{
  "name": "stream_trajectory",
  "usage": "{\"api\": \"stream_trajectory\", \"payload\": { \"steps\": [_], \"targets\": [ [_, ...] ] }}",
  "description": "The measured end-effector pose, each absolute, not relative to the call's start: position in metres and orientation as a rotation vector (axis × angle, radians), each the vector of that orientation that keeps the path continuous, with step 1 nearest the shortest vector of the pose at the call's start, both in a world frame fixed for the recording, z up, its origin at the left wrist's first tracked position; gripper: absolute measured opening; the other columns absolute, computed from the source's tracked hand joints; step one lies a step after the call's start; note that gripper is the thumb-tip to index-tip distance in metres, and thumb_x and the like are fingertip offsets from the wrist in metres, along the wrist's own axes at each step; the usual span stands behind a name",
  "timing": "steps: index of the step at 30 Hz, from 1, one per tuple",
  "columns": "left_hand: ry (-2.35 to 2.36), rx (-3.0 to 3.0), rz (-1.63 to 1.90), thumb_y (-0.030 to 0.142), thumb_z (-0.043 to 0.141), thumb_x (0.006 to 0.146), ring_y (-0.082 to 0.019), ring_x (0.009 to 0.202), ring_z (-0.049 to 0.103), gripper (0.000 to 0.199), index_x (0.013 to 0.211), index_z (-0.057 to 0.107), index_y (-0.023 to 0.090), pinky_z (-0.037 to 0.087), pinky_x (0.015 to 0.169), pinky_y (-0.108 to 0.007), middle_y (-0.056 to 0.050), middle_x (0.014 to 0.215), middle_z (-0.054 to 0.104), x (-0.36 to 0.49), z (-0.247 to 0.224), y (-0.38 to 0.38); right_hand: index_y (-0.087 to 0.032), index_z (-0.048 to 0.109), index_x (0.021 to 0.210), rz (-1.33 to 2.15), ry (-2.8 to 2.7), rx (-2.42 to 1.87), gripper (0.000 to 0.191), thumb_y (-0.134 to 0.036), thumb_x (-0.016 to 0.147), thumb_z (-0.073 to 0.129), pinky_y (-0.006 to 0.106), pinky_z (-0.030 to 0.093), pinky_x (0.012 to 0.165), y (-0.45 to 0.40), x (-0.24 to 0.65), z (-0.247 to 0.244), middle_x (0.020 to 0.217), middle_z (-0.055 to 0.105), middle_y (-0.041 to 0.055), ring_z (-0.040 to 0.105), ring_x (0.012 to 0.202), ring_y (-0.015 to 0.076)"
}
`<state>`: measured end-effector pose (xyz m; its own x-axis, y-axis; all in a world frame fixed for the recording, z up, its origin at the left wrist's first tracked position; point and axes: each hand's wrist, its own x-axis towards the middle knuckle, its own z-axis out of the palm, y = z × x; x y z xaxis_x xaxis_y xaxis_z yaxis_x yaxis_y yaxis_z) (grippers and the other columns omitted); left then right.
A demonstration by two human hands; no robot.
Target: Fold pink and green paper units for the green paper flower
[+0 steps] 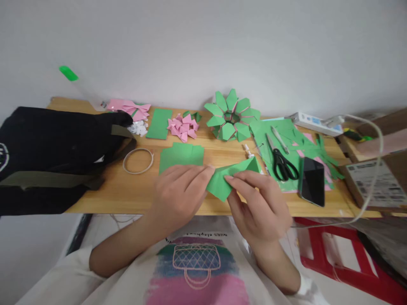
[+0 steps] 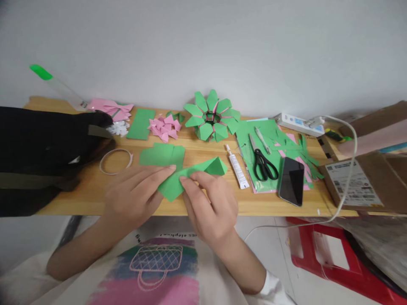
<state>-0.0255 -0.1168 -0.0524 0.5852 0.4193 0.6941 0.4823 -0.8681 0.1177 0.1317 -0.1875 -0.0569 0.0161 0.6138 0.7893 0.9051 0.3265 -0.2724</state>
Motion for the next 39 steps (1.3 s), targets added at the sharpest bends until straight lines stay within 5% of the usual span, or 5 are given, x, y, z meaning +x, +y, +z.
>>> {"api": "stream_trajectory", "payload": {
  "steps": [9,39],
  "targets": [
    [-0.681,-2.768,-1.199,0.006,0.045,0.092,-0.019,0.088,0.074,0.025,0.111,0.062,0.009,0.059,0.075,-0.033,-0.009,0.096,0.079,-0.027,-0.047,-0.124,-0.015,0.068,0.099,-0.382,-1.62,-1.305,0.023,-0.001,0.08,0.066,0.031,0.056,0.067,-0.194,0.126,-0.054,0.088,0.066,0.0047,0.064,0.077,0.0163],
    [-0.717,-2.767,-1.158,0.007,0.058,0.089,-0.021,0.097,0.071,0.026,0.113,0.064,-0.001,0.056,0.082,-0.032,-0.014,0.099,0.077,-0.029,-0.04,-0.132,-0.018,0.071,0.112,-0.159,-1.532,-1.278,0.04,0.003,0.078,0.064,0.033,0.055,0.063,-0.197,0.122,-0.055,0.09,0.069,0.0035,0.062,0.076,0.0169]
  ]
}}
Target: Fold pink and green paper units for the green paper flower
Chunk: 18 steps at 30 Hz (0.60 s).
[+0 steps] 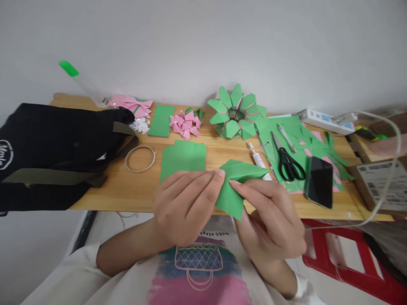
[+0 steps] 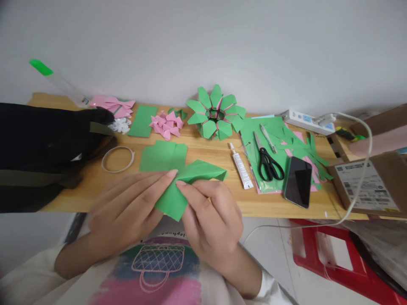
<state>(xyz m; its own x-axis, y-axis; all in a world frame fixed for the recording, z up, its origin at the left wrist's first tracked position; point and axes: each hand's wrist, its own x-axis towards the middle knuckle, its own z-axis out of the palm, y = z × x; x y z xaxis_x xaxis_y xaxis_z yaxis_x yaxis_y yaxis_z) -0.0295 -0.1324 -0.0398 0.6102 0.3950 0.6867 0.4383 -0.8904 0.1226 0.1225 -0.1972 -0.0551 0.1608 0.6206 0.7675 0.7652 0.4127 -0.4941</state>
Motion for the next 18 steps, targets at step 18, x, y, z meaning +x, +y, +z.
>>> {"api": "stream_trajectory", "payload": {
  "steps": [18],
  "targets": [
    [-0.717,-2.809,-1.128,0.011,0.054,0.091,-0.021,0.094,0.073,0.027,0.115,0.064,0.005,0.061,0.084,-0.032,-0.012,0.101,0.078,-0.0289,-0.0393,-0.1329,-0.023,0.07,0.112,-0.175,-1.487,-1.298,0.048,0.005,0.074,0.061,0.033,0.055,0.062,-0.1957,0.1222,-0.0556,0.087,0.069,0.001,0.063,0.074,0.0176]
  ]
}}
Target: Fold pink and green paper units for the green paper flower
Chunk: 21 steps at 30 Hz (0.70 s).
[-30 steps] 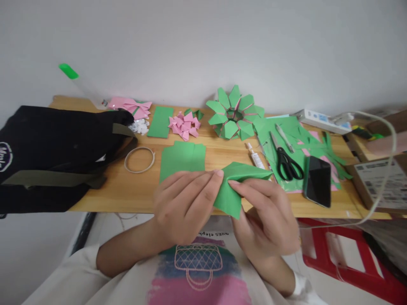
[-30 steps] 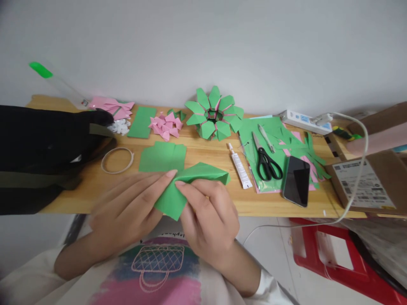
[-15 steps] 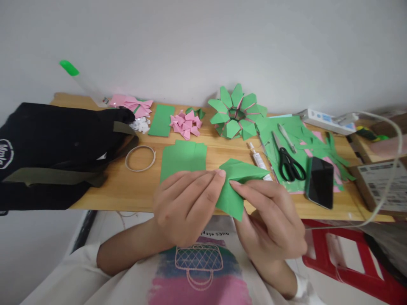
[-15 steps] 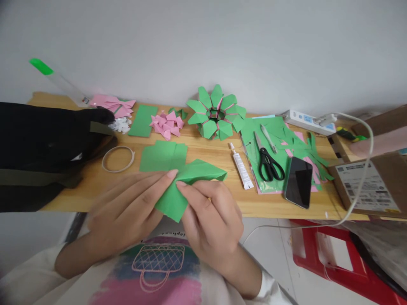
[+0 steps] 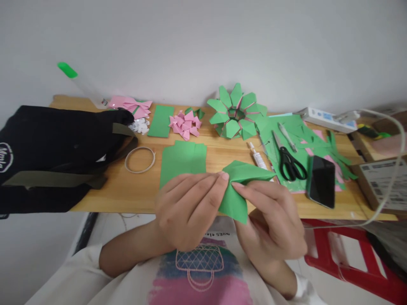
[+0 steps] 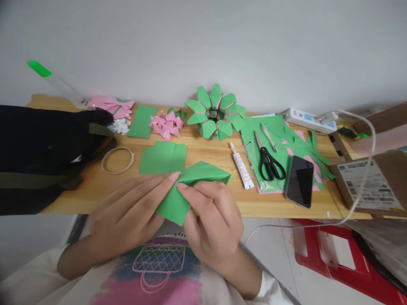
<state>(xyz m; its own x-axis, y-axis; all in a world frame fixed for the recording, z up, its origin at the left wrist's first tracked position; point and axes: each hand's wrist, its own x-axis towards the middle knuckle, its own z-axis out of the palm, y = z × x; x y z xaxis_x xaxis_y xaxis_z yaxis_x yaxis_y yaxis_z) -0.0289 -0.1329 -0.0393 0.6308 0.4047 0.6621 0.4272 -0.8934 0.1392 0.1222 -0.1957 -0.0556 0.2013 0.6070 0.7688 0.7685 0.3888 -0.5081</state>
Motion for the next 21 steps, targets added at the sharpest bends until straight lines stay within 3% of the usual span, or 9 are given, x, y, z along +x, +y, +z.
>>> {"api": "stream_trajectory", "payload": {
  "steps": [9,13,18,21],
  "targets": [
    [-0.731,-2.832,-1.173,0.007,0.055,0.09,-0.021,0.096,0.073,0.026,0.114,0.063,0.005,0.061,0.084,-0.032,-0.012,0.101,0.078,-0.026,-0.04,-0.134,-0.023,0.07,0.111,-0.156,-1.484,-1.283,0.046,0.005,0.076,0.059,0.032,0.054,0.059,-0.194,0.122,-0.056,0.086,0.068,0.0017,0.064,0.073,0.018],
    [-0.889,-2.976,-1.377,0.006,0.055,0.087,-0.019,0.094,0.074,0.03,0.115,0.064,0.014,0.061,0.084,-0.03,-0.008,0.104,0.078,-0.02,-0.042,-0.133,-0.025,0.069,0.11,-0.167,-1.497,-1.327,0.042,0.002,0.078,0.061,0.032,0.055,0.06,-0.192,0.124,-0.059,0.087,0.069,0.0012,0.064,0.074,0.0177],
    [-1.127,-3.499,-1.639,0.021,0.058,0.092,-0.021,0.098,0.074,0.036,0.128,0.061,0.023,0.064,0.079,-0.032,-0.009,0.115,0.075,-0.022,-0.045,-0.129,-0.022,0.068,0.108,-0.154,-1.51,-1.321,0.033,-0.003,0.081,0.061,0.031,0.056,0.062,-0.189,0.129,-0.063,0.088,0.069,0.0023,0.064,0.076,0.0163],
    [-1.196,-3.822,-1.717,0.032,0.046,0.1,-0.025,0.107,0.072,0.034,0.127,0.063,0.023,0.064,0.083,-0.037,-0.01,0.119,0.073,-0.026,-0.048,-0.124,-0.023,0.067,0.107,-0.145,-1.523,-1.333,0.032,-0.004,0.083,0.06,0.031,0.056,0.061,-0.189,0.13,-0.066,0.088,0.068,0.002,0.065,0.075,0.0162]
  ]
}}
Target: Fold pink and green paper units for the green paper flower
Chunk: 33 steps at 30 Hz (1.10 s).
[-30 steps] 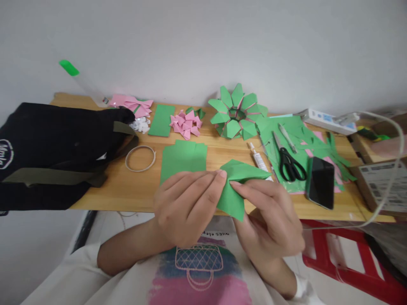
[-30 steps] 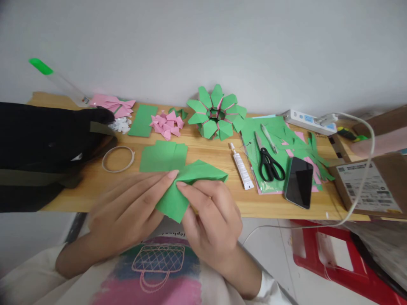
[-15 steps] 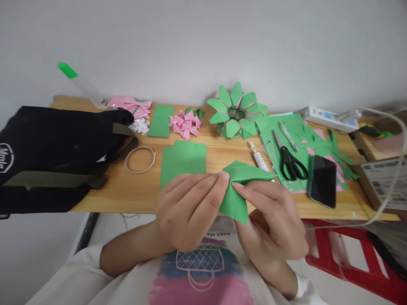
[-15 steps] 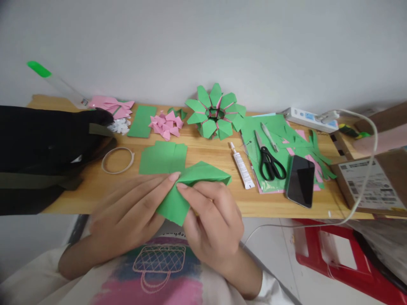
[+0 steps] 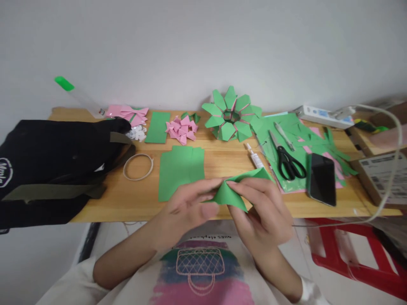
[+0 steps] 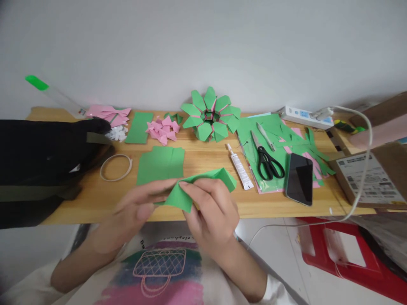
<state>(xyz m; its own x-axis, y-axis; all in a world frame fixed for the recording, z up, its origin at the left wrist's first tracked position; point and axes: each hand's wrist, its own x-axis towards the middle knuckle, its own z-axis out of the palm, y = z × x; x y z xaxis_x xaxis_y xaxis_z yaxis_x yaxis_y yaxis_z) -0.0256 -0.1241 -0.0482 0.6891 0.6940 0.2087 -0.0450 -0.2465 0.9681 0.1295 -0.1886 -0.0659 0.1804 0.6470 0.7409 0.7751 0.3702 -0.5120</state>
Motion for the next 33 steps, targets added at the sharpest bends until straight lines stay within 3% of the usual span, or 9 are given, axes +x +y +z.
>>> {"api": "stream_trajectory", "payload": {
  "steps": [3,6,13,16,19,24,26,29,33],
  "targets": [
    [0.547,1.52,0.673,0.035,0.039,0.102,-0.026,0.113,0.069,0.037,0.121,0.068,0.02,0.061,0.09,-0.04,-0.009,0.122,0.072,-0.026,-0.052,-0.12,-0.022,0.068,0.105,-0.129,-1.514,-1.319,0.03,-0.005,0.082,0.061,0.031,0.056,0.061,-0.188,0.129,-0.067,0.088,0.068,0.0025,0.065,0.075,0.0163],
    [0.605,1.504,0.695,0.027,0.05,0.098,-0.024,0.112,0.069,0.028,0.118,0.07,0.021,0.061,0.09,-0.037,-0.009,0.119,0.074,-0.022,-0.055,-0.119,-0.02,0.068,0.104,-0.055,-1.528,-1.318,0.03,-0.004,0.081,0.059,0.031,0.057,0.067,-0.187,0.13,-0.064,0.092,0.069,0.004,0.066,0.079,0.0164],
    [0.678,1.535,0.77,0.022,0.064,0.089,-0.017,0.082,0.075,0.023,0.11,0.071,0.019,0.063,0.067,-0.026,-0.006,0.094,0.079,-0.016,-0.065,-0.116,-0.02,0.065,0.109,0.216,-1.666,-1.324,0.03,-0.003,0.088,0.051,0.027,0.059,0.075,-0.185,0.139,-0.056,0.096,0.074,0.0039,0.07,0.087,0.0139],
    [0.739,1.484,0.764,0.025,0.066,0.087,-0.014,0.066,0.072,0.017,0.1,0.074,0.018,0.058,0.054,-0.022,-0.004,0.081,0.079,-0.015,-0.068,-0.114,-0.024,0.063,0.111,0.224,-1.619,-1.427,0.029,-0.007,0.088,0.054,0.026,0.059,0.073,-0.188,0.138,-0.056,0.095,0.076,-0.0003,0.072,0.081,0.0128],
    [0.809,1.434,0.789,0.03,0.069,0.086,-0.016,0.07,0.072,0.017,0.095,0.076,0.018,0.059,0.058,-0.024,-0.005,0.083,0.079,-0.013,-0.07,-0.113,-0.025,0.061,0.114,0.307,-1.555,-1.478,0.03,-0.013,0.087,0.06,0.023,0.059,0.066,-0.192,0.135,-0.056,0.089,0.075,-0.0023,0.071,0.071,0.0116],
    [0.884,1.365,0.804,0.038,0.072,0.083,-0.016,0.064,0.07,0.022,0.09,0.077,0.017,0.056,0.052,-0.024,-0.006,0.077,0.078,-0.012,-0.077,-0.109,-0.024,0.061,0.114,0.267,-1.394,-1.585,0.03,-0.014,0.086,0.064,0.021,0.05,0.052,-0.198,0.133,-0.052,0.065,0.063,-0.0078,0.056,0.051,0.0079],
    [0.897,1.326,0.804,0.038,0.074,0.081,-0.015,0.062,0.069,0.022,0.087,0.077,0.017,0.056,0.053,-0.024,-0.005,0.075,0.078,-0.012,-0.078,-0.108,-0.023,0.064,0.112,0.08,-1.359,-1.658,0.028,-0.013,0.085,0.065,0.024,0.05,0.056,-0.2,0.136,-0.048,0.069,0.06,-0.005,0.056,0.058,0.0099],
    [0.905,1.295,0.798,0.036,0.074,0.079,-0.014,0.06,0.067,0.02,0.086,0.077,0.017,0.056,0.053,-0.023,-0.004,0.072,0.077,-0.011,-0.077,-0.109,-0.022,0.066,0.109,-0.074,-1.424,-1.694,0.025,-0.017,0.085,0.067,0.036,0.054,0.078,-0.198,0.146,-0.044,0.095,0.065,0.0045,0.064,0.09,0.0186],
    [0.87,1.32,0.75,0.031,0.072,0.081,-0.013,0.056,0.064,0.015,0.087,0.078,0.018,0.053,0.048,-0.021,-0.002,0.067,0.074,-0.011,-0.073,-0.11,-0.024,0.065,0.11,0.251,-1.571,-1.597,0.026,-0.021,0.085,0.068,0.036,0.056,0.082,-0.191,0.158,-0.047,0.102,0.072,0.0044,0.068,0.096,0.02]
  ]
}}
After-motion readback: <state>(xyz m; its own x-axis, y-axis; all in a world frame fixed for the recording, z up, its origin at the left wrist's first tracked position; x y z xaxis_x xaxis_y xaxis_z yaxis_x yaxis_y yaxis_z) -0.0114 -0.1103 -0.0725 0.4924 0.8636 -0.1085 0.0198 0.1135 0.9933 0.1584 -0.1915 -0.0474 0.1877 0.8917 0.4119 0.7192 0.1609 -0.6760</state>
